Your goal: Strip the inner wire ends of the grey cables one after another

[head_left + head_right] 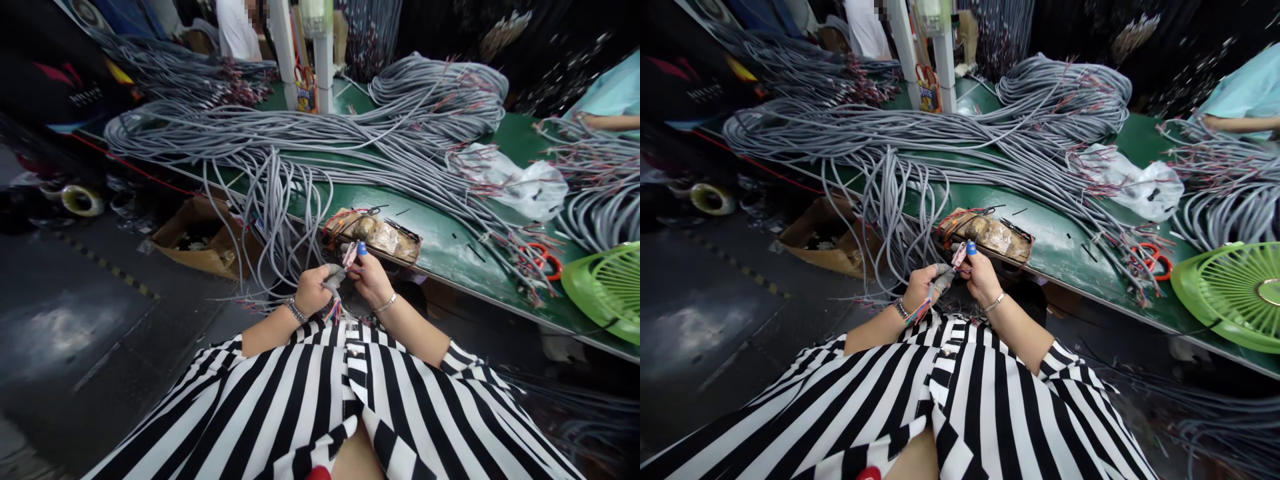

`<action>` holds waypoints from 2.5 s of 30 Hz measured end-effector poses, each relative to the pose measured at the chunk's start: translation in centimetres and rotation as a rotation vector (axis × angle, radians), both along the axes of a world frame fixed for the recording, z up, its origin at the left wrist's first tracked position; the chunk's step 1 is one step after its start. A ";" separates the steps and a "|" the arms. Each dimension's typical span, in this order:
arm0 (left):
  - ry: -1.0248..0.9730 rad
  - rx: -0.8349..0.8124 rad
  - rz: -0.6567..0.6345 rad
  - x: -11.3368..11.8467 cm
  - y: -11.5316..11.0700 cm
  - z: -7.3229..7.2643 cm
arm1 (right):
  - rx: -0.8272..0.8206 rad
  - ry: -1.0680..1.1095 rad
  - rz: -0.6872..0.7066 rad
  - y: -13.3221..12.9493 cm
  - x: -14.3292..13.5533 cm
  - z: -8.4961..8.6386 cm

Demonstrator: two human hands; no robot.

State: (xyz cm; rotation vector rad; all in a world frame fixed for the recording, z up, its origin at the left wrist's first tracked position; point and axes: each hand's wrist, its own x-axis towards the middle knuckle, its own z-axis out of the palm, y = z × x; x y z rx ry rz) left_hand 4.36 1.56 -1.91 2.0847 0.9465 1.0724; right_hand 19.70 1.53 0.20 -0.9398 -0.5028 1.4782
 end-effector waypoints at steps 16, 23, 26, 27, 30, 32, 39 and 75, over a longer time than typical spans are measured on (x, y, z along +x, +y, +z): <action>-0.014 0.193 -0.068 -2.4 -2.1 0.3 | -0.002 -0.018 0.127 -1.9 1.5 -1.5; 0.018 0.270 0.031 -3.3 -2.5 0.5 | 0.014 -0.132 0.177 -1.4 2.0 -0.4; 0.017 0.237 0.044 -2.9 -2.0 0.7 | -0.005 -0.123 0.177 -0.7 1.8 0.5; 0.005 0.225 0.044 -2.7 -1.8 0.8 | -0.014 -0.123 0.172 -0.6 1.7 0.6; -0.043 0.195 0.050 -2.3 -1.2 0.8 | -0.027 -0.120 0.154 -0.3 1.4 0.8; -0.073 0.177 0.051 -2.0 -0.8 0.8 | -0.032 -0.106 0.152 -0.2 1.3 0.8; -0.109 0.128 0.068 -0.7 0.3 0.3 | -0.053 -0.035 0.083 0.1 1.1 0.6; 0.054 -0.617 -0.199 -3.5 -1.7 -3.1 | 0.450 -0.944 0.144 -5.0 -1.0 2.5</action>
